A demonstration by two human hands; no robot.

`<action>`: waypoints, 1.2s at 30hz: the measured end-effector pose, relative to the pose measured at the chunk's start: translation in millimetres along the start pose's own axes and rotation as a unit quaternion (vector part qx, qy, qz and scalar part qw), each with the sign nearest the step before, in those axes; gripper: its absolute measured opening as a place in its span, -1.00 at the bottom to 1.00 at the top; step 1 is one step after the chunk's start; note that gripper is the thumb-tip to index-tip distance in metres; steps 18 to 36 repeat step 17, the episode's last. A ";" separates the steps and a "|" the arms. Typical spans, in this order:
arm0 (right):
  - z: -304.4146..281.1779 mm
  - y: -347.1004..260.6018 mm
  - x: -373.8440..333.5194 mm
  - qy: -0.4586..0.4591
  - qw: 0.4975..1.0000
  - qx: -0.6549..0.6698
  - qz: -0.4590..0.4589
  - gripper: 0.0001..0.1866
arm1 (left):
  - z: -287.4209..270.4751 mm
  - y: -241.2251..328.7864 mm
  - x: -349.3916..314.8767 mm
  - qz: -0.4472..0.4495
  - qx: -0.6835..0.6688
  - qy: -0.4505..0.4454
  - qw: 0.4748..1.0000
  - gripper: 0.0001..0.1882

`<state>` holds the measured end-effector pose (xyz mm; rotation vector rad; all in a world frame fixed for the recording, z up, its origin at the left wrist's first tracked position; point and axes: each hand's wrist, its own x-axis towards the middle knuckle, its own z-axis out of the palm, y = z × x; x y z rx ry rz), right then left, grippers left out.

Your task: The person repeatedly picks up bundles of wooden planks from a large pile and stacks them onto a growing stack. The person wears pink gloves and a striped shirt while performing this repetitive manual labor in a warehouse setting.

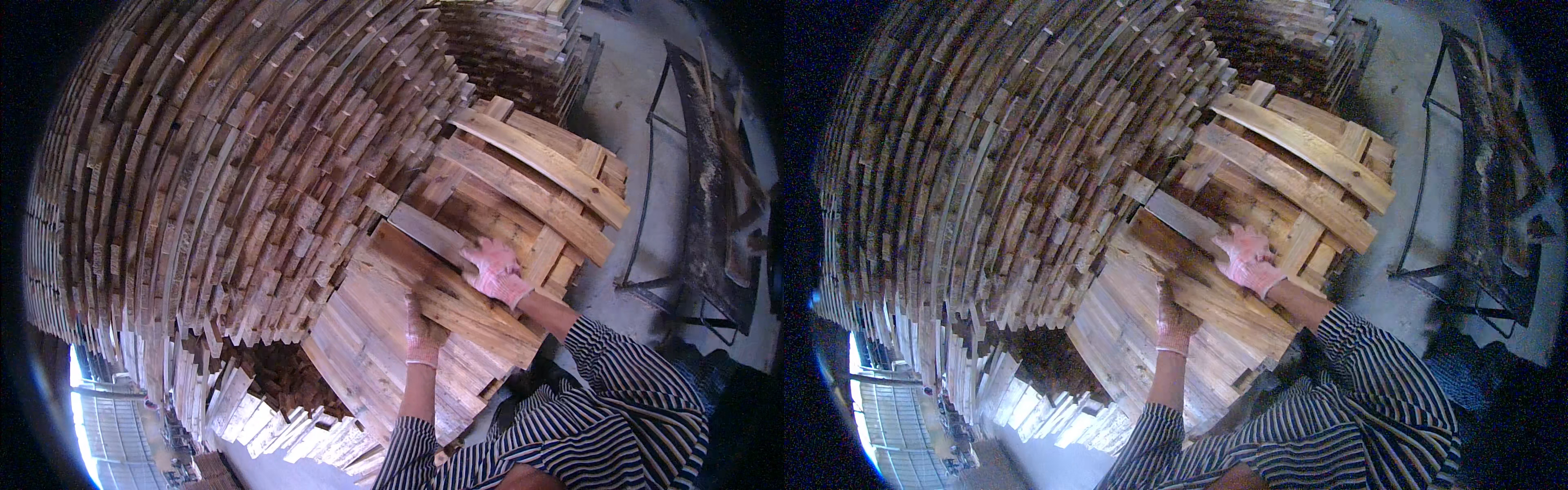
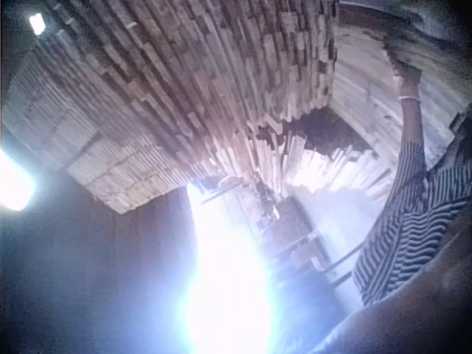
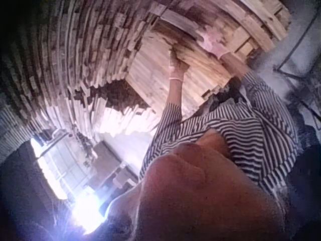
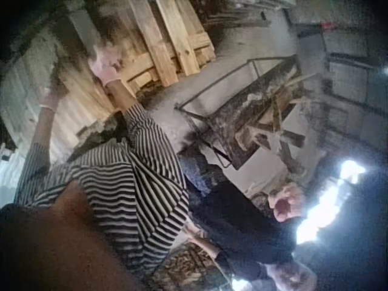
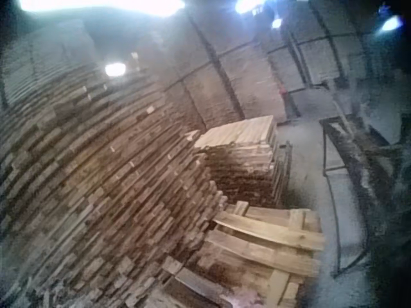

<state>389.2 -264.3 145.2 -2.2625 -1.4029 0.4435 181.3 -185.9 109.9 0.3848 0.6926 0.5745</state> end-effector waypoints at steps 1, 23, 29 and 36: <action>12.6 12.7 9.7 0.062 0.998 0.004 -0.028 -0.41 | 5.8 -3.6 4.4 -0.004 -0.004 -0.030 1.000 -0.21; -64.4 115.5 94.9 -0.018 0.983 -0.126 0.131 -0.07 | 4.2 1.0 13.5 -0.006 0.017 -0.057 0.998 -0.13; -64.4 115.5 94.9 -0.018 0.983 -0.126 0.131 -0.07 | 4.2 1.0 13.5 -0.006 0.017 -0.057 0.998 -0.13; -64.4 115.5 94.9 -0.018 0.983 -0.126 0.131 -0.07 | 4.2 1.0 13.5 -0.006 0.017 -0.057 0.998 -0.13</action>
